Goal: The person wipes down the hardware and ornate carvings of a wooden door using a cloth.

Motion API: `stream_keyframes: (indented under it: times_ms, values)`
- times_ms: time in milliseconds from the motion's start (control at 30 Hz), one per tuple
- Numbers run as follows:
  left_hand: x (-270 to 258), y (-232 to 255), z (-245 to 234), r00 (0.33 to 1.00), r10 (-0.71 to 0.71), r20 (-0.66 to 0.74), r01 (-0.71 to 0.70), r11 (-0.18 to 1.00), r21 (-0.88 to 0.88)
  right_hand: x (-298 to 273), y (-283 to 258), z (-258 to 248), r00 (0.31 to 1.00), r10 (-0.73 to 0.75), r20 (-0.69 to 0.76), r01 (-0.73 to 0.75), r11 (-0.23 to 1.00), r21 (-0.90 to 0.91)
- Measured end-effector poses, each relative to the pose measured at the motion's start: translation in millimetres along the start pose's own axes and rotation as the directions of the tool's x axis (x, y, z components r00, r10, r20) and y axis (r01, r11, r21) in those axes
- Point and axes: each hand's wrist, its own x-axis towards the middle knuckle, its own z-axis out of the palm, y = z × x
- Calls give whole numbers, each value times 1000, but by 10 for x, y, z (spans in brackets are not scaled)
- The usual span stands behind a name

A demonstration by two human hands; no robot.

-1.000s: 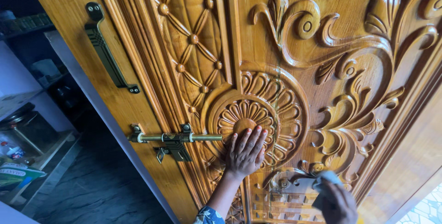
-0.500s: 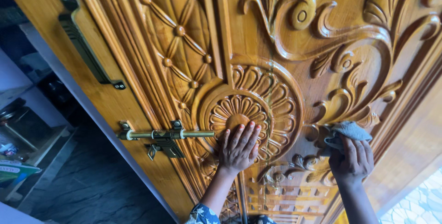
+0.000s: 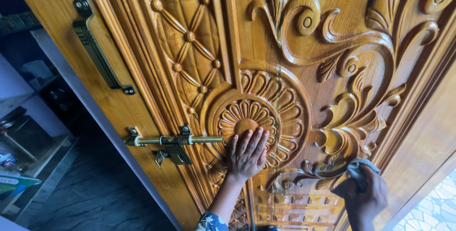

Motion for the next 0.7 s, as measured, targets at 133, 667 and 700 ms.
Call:
stream_keyframes:
  times_ms: [133,667,700]
  values:
    - [-53,12,45,1000,2,7,-2,1000,-3,234,76,-110,989,-78,-129,74,997,-37]
    - [-156,48,151,1000,-26,8,26,1000,12,-274,465,431,990,-127,-57,117,980,-163]
    - [-168,62,158,999,-40,9,40,999,9,-374,472,423,992,-117,-37,110,980,-169]
